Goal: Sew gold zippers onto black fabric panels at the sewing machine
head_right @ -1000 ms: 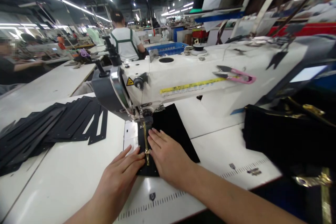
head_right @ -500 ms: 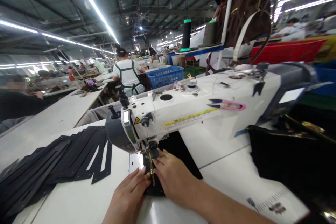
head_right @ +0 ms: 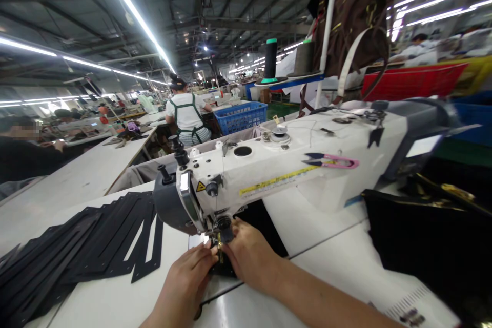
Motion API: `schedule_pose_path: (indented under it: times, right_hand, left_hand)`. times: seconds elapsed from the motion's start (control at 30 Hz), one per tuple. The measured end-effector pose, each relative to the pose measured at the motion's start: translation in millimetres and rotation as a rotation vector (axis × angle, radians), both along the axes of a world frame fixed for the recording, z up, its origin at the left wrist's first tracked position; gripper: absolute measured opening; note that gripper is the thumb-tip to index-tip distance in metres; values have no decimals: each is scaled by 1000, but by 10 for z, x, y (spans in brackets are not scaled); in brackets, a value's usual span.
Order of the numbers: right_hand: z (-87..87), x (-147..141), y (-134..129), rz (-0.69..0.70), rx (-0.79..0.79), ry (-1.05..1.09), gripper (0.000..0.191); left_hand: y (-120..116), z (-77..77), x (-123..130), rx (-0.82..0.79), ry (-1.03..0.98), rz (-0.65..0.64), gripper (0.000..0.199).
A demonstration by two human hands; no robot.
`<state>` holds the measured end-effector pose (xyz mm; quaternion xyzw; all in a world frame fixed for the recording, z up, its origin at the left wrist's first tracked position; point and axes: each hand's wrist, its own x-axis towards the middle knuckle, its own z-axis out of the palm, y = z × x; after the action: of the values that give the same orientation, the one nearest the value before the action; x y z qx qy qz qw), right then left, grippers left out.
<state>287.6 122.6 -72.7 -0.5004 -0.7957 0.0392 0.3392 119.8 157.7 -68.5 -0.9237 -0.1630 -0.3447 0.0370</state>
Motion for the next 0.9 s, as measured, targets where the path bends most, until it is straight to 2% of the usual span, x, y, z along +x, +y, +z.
schedule_pose_path:
  times: [0.23,0.4,0.53,0.7,0.9]
  right_hand:
    - [-18,-53,44,-137,111,-257,13]
    - [20,-82,-11,-211,118,-231,8]
    - [27,-75,-55,-316,33,-155,4]
    - [5,-43,-27,-314,7,-174,6]
    - [-27,-38,44,-236,-25,-185,11]
  left_hand:
    - [-60,-65,-32,-56,36,99,23]
    - [-108,-122,-43,-29,37,130,24]
    - [-124,-139,-39,-9,57,165,23]
    - [-128,-123,-43,2,68,175,22]
    - [-154,-69,-34,11,106,178,23]
